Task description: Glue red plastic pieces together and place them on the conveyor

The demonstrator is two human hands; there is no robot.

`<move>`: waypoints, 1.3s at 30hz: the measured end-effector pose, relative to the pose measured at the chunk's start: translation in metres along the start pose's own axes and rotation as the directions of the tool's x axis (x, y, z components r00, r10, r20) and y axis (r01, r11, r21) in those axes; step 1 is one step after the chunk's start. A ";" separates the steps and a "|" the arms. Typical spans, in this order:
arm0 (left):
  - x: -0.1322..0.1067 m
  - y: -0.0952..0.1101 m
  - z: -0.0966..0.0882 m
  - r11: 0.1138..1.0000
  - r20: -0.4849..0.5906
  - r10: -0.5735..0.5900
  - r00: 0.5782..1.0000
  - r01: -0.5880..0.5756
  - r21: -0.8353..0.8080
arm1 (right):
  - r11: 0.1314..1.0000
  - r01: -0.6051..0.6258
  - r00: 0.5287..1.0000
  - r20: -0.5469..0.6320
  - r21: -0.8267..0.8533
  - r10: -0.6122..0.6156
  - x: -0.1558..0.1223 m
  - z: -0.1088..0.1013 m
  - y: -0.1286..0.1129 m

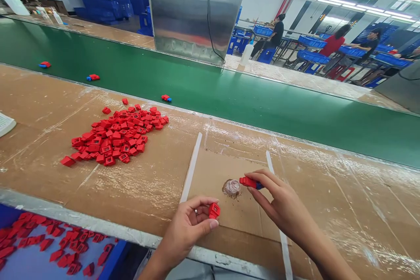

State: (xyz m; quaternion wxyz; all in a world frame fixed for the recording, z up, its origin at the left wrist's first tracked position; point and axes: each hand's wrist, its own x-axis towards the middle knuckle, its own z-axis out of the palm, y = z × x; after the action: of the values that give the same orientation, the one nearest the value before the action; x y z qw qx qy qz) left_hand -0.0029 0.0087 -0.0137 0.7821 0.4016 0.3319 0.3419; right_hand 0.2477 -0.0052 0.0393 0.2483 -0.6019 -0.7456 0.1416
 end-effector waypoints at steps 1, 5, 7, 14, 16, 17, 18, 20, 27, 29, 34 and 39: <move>0.000 0.000 0.000 1.000 -0.001 -0.003 1.000 0.003 -0.004 | 1.000 -0.001 1.000 -0.008 0.008 0.001 0.000 -0.002 -0.001; -0.002 -0.001 0.000 1.000 -0.008 0.002 1.000 -0.002 -0.010 | 0.998 -0.024 0.997 -0.078 0.066 0.029 -0.003 -0.005 -0.013; -0.002 0.000 0.000 1.000 -0.004 0.008 1.000 -0.008 -0.001 | 0.991 -0.048 0.991 -0.120 0.123 0.063 -0.009 -0.001 -0.023; -0.001 0.001 0.002 1.000 0.004 -0.004 1.000 0.004 0.011 | 0.906 -0.131 0.979 -0.094 0.402 0.183 -0.035 0.045 -0.055; -0.001 0.002 0.002 1.000 0.033 0.003 0.999 -0.003 0.004 | 0.882 -0.163 0.972 -0.082 0.442 0.220 -0.037 0.055 -0.058; -0.001 0.002 0.002 1.000 0.043 0.004 0.999 -0.004 -0.001 | 0.872 -0.172 0.970 -0.075 0.459 0.231 -0.038 0.058 -0.059; -0.001 0.002 0.002 1.000 0.050 0.004 0.999 -0.004 -0.007 | 0.862 -0.178 0.969 -0.067 0.475 0.238 -0.038 0.060 -0.059; -0.001 0.002 0.002 1.000 0.053 0.001 0.999 0.000 -0.016 | 0.845 -0.186 0.968 -0.055 0.501 0.245 -0.039 0.061 -0.059; -0.004 0.001 0.004 1.000 0.054 -0.004 0.999 0.005 -0.029 | 0.862 -0.166 0.973 -0.062 0.479 0.221 -0.040 0.060 -0.060; -0.004 0.001 0.004 1.000 0.040 0.001 0.999 0.000 -0.027 | 0.874 -0.156 0.976 -0.065 0.461 0.208 -0.040 0.060 -0.060; -0.002 0.002 0.007 0.999 0.001 0.036 0.999 -0.036 0.008 | 0.905 -0.096 0.980 -0.121 0.414 0.159 -0.040 0.062 -0.060; -0.003 0.002 0.006 0.978 -0.007 0.110 0.994 -0.107 0.177 | 0.929 -0.022 0.985 -0.154 0.369 0.084 -0.044 0.071 -0.057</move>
State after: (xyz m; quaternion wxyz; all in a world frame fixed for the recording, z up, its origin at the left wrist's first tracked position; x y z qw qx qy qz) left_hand 0.0001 0.0048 -0.0090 0.7208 0.4838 0.3452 0.3567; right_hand 0.1689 -0.0547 -0.0001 0.4137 -0.5748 -0.6662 0.2337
